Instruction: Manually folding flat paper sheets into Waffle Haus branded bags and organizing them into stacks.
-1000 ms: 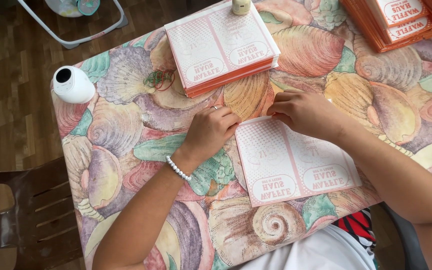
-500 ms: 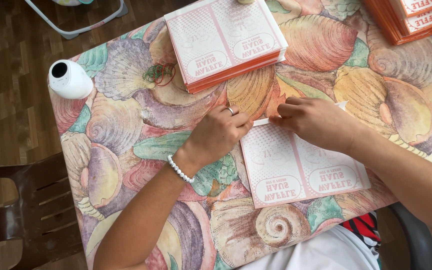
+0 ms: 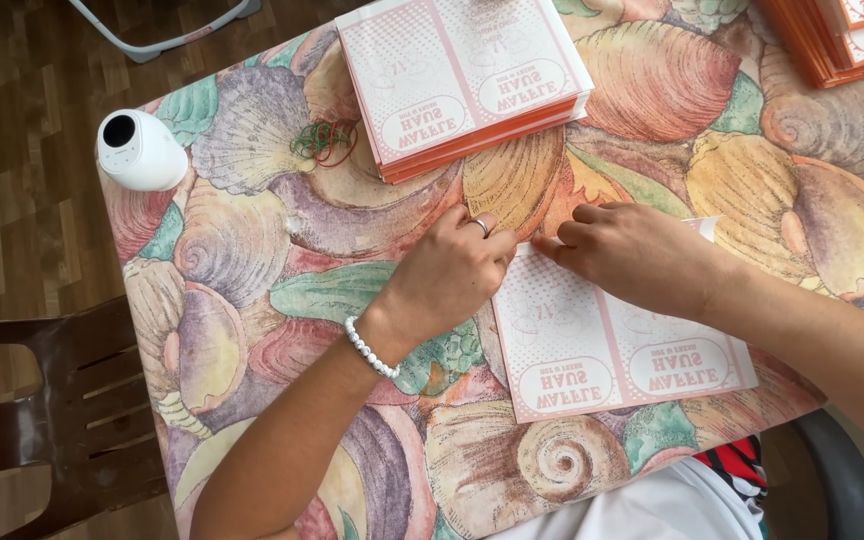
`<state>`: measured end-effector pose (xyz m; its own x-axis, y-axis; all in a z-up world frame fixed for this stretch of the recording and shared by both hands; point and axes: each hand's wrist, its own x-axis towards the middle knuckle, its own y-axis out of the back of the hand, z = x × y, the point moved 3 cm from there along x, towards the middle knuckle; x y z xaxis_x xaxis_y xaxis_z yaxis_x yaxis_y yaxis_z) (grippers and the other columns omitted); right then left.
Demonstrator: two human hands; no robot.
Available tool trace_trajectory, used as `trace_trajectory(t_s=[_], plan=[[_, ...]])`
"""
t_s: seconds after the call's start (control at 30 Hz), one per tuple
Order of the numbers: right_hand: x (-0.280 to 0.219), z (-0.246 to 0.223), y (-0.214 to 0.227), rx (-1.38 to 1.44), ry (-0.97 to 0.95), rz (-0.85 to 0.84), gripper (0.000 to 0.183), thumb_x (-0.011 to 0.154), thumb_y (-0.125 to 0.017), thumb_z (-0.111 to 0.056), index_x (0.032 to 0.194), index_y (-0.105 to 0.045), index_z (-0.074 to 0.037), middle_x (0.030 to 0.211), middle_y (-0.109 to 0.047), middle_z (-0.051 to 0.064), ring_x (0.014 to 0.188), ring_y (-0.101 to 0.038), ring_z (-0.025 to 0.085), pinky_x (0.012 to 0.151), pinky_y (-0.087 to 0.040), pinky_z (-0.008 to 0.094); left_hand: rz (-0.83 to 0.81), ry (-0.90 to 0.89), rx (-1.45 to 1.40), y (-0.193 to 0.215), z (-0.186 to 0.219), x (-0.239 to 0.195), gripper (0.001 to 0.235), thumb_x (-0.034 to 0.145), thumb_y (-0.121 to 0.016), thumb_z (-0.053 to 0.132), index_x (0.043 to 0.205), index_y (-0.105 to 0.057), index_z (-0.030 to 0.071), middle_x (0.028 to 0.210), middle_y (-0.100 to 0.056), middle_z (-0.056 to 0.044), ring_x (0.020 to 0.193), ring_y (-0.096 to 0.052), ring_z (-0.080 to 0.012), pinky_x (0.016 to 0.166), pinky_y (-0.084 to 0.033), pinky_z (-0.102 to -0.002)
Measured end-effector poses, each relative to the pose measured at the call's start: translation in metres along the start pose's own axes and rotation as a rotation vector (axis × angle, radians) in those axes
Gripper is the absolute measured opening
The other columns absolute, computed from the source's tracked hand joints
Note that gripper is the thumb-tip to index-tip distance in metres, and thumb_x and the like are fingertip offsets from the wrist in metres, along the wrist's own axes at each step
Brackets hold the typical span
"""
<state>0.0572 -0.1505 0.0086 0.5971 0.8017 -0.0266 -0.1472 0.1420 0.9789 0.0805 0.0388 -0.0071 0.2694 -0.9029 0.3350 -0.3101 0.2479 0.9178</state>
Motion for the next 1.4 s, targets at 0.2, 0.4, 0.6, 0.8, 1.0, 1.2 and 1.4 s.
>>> trace_trajectory(t_s=[0.2, 0.4, 0.6, 0.8, 1.0, 1.2, 1.4], plan=[[0.002, -0.003, 0.007, -0.010, -0.021, -0.047, 0.030, 0.088, -0.072, -0.011, 0.118, -0.073, -0.014, 0.082, -0.072, 0.003, 0.080, -0.070, 0.016, 0.074, -0.062, 0.030, -0.093, 0.021, 0.018, 0.003, 0.010, 0.002, 0.021, 0.092, -0.069, 0.005, 0.073, -0.077, 0.009, 0.079, -0.061, -0.001, 0.075, -0.058, -0.0177, 0.070, -0.050, -0.036], [0.001, -0.005, 0.005, -0.024, -0.036, -0.069, 0.035, 0.089, -0.071, -0.009, 0.123, -0.071, -0.015, 0.087, -0.073, 0.003, 0.084, -0.071, 0.017, 0.076, -0.061, 0.031, -0.196, 0.201, -0.016, 0.014, 0.004, -0.005, 0.022, 0.098, -0.062, 0.008, 0.081, -0.077, 0.008, 0.086, -0.069, -0.006, 0.082, -0.064, -0.0196, 0.073, -0.049, -0.035], [-0.005, -0.007, -0.001, -0.032, -0.029, 0.053, 0.020, 0.091, -0.067, -0.010, 0.110, -0.073, -0.012, 0.087, -0.066, 0.002, 0.086, -0.066, 0.019, 0.075, -0.058, 0.033, 0.043, 0.240, -0.227, 0.024, 0.024, 0.007, 0.018, 0.096, -0.056, -0.007, 0.093, -0.074, -0.005, 0.092, -0.066, -0.019, 0.088, -0.066, -0.0295, 0.077, -0.055, -0.036], [-0.021, 0.005, -0.033, -0.108, -0.058, 0.151, 0.009, 0.096, -0.063, -0.010, 0.101, -0.070, -0.011, 0.096, -0.059, 0.000, 0.092, -0.061, 0.018, 0.078, -0.054, 0.031, -0.098, 0.256, 0.029, -0.017, 0.051, 0.000, 0.036, 0.095, -0.052, 0.002, 0.127, -0.060, -0.011, 0.106, -0.063, -0.018, 0.096, -0.070, -0.0281, 0.089, -0.059, -0.041], [-0.028, 0.006, -0.040, -0.121, -0.068, 0.199, 0.013, 0.100, -0.059, -0.014, 0.088, -0.065, -0.014, 0.089, -0.055, -0.001, 0.086, -0.059, 0.017, 0.076, -0.052, 0.031, -0.073, 0.219, 0.158, -0.043, 0.061, -0.005, 0.040, 0.090, -0.054, 0.007, 0.123, -0.065, -0.014, 0.103, -0.060, -0.020, 0.092, -0.068, -0.0314, 0.090, -0.058, -0.048], [-0.023, -0.003, -0.018, -0.113, -0.096, 0.167, 0.009, 0.098, -0.063, -0.015, 0.093, -0.070, -0.014, 0.082, -0.057, -0.001, 0.082, -0.060, 0.017, 0.075, -0.053, 0.031, -0.129, 0.252, 0.181, -0.026, 0.065, 0.005, 0.046, 0.092, -0.051, 0.009, 0.132, -0.059, -0.012, 0.105, -0.060, -0.019, 0.095, -0.070, -0.0337, 0.092, -0.057, -0.048], [-0.034, 0.009, -0.013, -0.081, -0.122, 0.019, 0.018, 0.099, -0.056, -0.010, 0.101, -0.073, -0.016, 0.099, -0.062, -0.003, 0.095, -0.062, 0.012, 0.087, -0.052, 0.025, -0.171, 0.289, 0.123, -0.030, 0.063, 0.016, 0.047, 0.090, -0.056, 0.014, 0.128, -0.060, -0.012, 0.102, -0.057, -0.018, 0.090, -0.066, -0.0312, 0.083, -0.056, -0.046]])
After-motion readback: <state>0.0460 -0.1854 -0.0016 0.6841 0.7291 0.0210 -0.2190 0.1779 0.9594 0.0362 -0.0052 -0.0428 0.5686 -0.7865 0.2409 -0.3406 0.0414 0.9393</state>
